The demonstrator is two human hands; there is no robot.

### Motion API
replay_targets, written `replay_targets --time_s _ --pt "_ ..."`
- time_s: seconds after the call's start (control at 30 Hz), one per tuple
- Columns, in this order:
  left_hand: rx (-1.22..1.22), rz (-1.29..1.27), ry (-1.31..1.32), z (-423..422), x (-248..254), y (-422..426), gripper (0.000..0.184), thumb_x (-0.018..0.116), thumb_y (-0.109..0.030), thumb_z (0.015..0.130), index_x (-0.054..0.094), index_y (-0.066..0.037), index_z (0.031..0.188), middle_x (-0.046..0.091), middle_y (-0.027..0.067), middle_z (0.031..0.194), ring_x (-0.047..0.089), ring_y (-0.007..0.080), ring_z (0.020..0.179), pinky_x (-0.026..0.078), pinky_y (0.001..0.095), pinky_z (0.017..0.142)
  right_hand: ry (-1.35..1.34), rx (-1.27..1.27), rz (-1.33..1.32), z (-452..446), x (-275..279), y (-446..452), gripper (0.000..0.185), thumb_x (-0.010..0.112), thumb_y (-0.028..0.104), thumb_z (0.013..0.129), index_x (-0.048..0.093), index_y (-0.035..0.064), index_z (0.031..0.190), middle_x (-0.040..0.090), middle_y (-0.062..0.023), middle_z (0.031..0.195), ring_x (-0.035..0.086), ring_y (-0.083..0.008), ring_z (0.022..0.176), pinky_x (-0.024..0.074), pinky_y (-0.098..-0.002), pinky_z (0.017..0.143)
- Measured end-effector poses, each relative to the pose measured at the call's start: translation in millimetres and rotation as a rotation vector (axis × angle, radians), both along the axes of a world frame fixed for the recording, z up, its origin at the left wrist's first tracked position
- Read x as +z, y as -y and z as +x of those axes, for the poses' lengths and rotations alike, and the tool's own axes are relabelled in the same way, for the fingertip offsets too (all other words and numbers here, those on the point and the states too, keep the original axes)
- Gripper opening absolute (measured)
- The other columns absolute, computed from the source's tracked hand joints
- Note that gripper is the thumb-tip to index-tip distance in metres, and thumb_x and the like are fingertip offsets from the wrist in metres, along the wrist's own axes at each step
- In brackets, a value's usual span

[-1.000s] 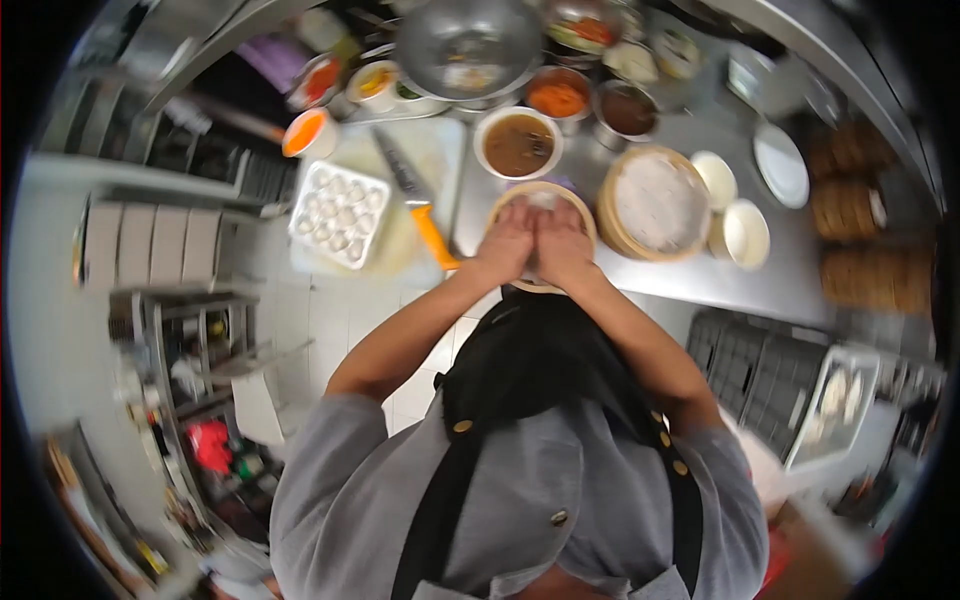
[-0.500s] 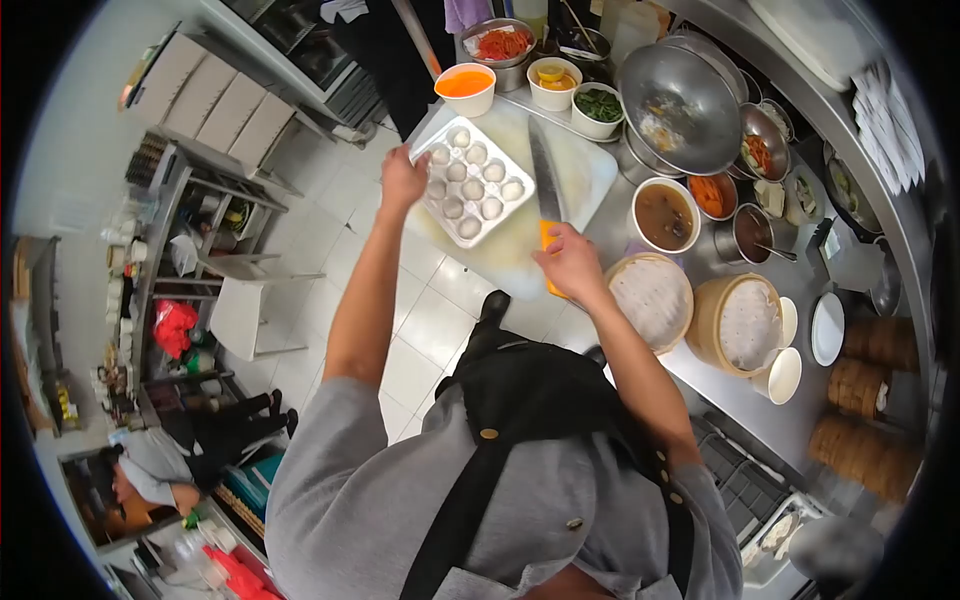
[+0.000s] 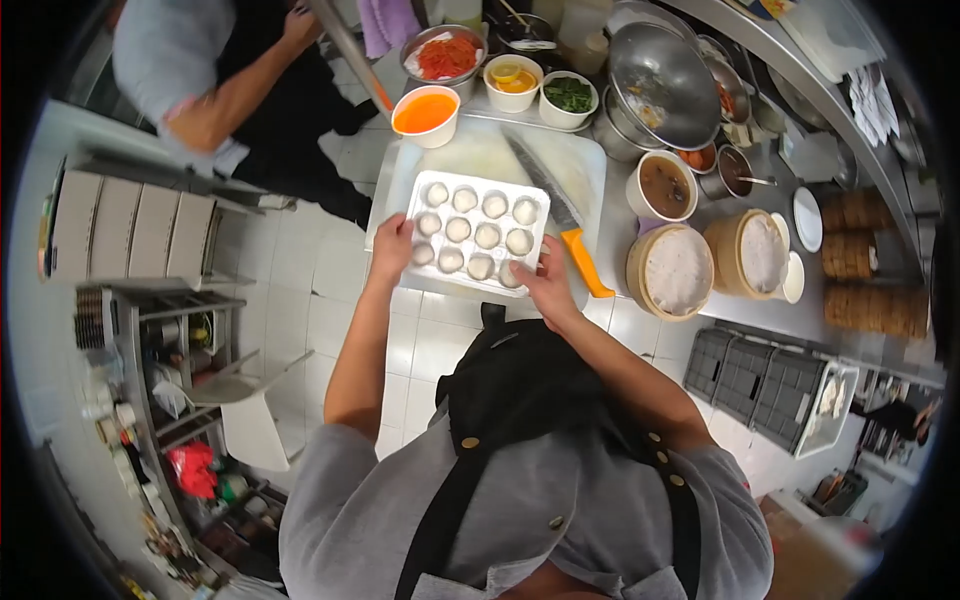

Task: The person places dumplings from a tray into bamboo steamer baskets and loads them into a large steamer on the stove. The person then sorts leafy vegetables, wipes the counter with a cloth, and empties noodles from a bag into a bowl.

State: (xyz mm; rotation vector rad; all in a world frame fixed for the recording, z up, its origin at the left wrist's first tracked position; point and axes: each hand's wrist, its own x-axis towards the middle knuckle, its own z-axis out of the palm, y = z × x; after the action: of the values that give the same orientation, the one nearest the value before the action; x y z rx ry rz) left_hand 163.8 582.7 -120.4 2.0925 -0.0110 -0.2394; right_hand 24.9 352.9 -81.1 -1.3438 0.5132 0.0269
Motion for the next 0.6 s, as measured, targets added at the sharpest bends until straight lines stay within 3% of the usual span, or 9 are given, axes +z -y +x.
replay_targets --time_s 0.07,0.17,0.2,0.27,0.33,0.4,0.53,0.6 --pt "0.044 -0.109 -0.064 -22.1 6.2 1.6 0.016 0.051 -0.013 0.090 0.057 0.003 0.089 0.057 0.0107 0.075 0.045 0.0164 0.065 0.041 0.0312 0.062 0.139 -0.126 0.176 -4.2 0.8 0.0 0.050 0.058 0.005 0.086 0.037 0.0084 0.131 0.051 -0.0114 0.121 0.054 -0.0194 0.105 0.0462 -0.0331 0.088" --pt "0.066 -0.299 -0.148 -61.0 7.8 8.8 0.014 0.054 -0.014 0.092 0.058 -0.001 0.097 0.054 0.0010 0.078 0.047 0.0084 0.070 0.041 0.0246 0.062 0.260 -0.323 0.307 -7.6 4.3 22.0 0.051 0.056 -0.005 0.080 0.044 0.0044 0.129 0.052 -0.0095 0.122 0.054 -0.0198 0.106 0.0454 -0.0328 0.089" --pt "0.064 -0.393 -0.238 -65.0 22.3 13.5 0.015 0.055 -0.015 0.092 0.057 -0.002 0.099 0.055 0.0018 0.080 0.049 0.0096 0.072 0.043 0.0253 0.064 0.199 -0.302 0.420 -12.8 7.8 43.2 0.055 0.055 -0.010 0.076 0.047 0.0037 0.128 0.052 -0.0102 0.124 0.053 -0.0194 0.107 0.0447 -0.0324 0.091" --pt "0.073 -0.572 -0.429 -68.0 70.6 25.0 0.019 0.057 -0.018 0.092 0.056 -0.003 0.103 0.057 0.0033 0.085 0.055 0.0120 0.076 0.046 0.0267 0.069 0.137 -0.260 0.351 -19.3 33.5 78.9 0.056 0.056 -0.009 0.073 0.048 0.0034 0.127 0.055 -0.0100 0.120 0.055 -0.0191 0.106 0.0452 -0.0326 0.092" --pt "0.016 -0.522 -0.209 -31.4 78.9 23.6 0.024 0.059 -0.020 0.090 0.054 -0.002 0.105 0.058 0.0049 0.088 0.056 0.0120 0.079 0.048 0.0273 0.071 0.076 -0.173 0.429 -21.5 57.4 121.1 0.056 0.056 -0.007 0.072 0.047 0.0028 0.127 0.057 -0.0104 0.117 0.058 -0.0198 0.102 0.0465 -0.0329 0.091" --pt "-0.124 -0.508 -0.132 5.2 107.0 46.2 0.026 0.060 -0.020 0.089 0.054 -0.002 0.107 0.059 0.0055 0.093 0.057 0.0127 0.082 0.047 0.0268 0.074 0.029 -0.049 0.437 -22.6 72.7 167.0 0.056 0.057 -0.006 0.072 0.047 0.0020 0.127 0.058 -0.0116 0.116 0.060 -0.0210 0.099 0.0477 -0.0326 0.090" --pt "-0.734 -0.354 0.019 15.2 175.4 149.2 0.033 0.060 -0.018 0.088 0.052 0.000 0.114 0.059 0.0057 0.103 0.057 0.0131 0.095 0.046 0.0265 0.083 -0.042 0.324 0.399 -22.6 100.2 237.9 0.062 0.060 -0.004 0.067 0.045 -0.0006 0.127 0.057 -0.0140 0.116 0.058 -0.0226 0.106 0.0469 -0.0346 0.092" --pt "-0.991 -0.454 -0.144 7.9 173.5 207.4 0.035 0.062 -0.019 0.087 0.051 -0.001 0.116 0.060 0.0054 0.107 0.057 0.0118 0.095 0.045 0.0258 0.083 -0.088 0.505 0.363 -24.3 118.9 250.1 0.064 0.062 -0.002 0.064 0.046 -0.0010 0.126 0.057 -0.0149 0.117 0.057 -0.0238 0.107 0.0463 -0.0360 0.093"
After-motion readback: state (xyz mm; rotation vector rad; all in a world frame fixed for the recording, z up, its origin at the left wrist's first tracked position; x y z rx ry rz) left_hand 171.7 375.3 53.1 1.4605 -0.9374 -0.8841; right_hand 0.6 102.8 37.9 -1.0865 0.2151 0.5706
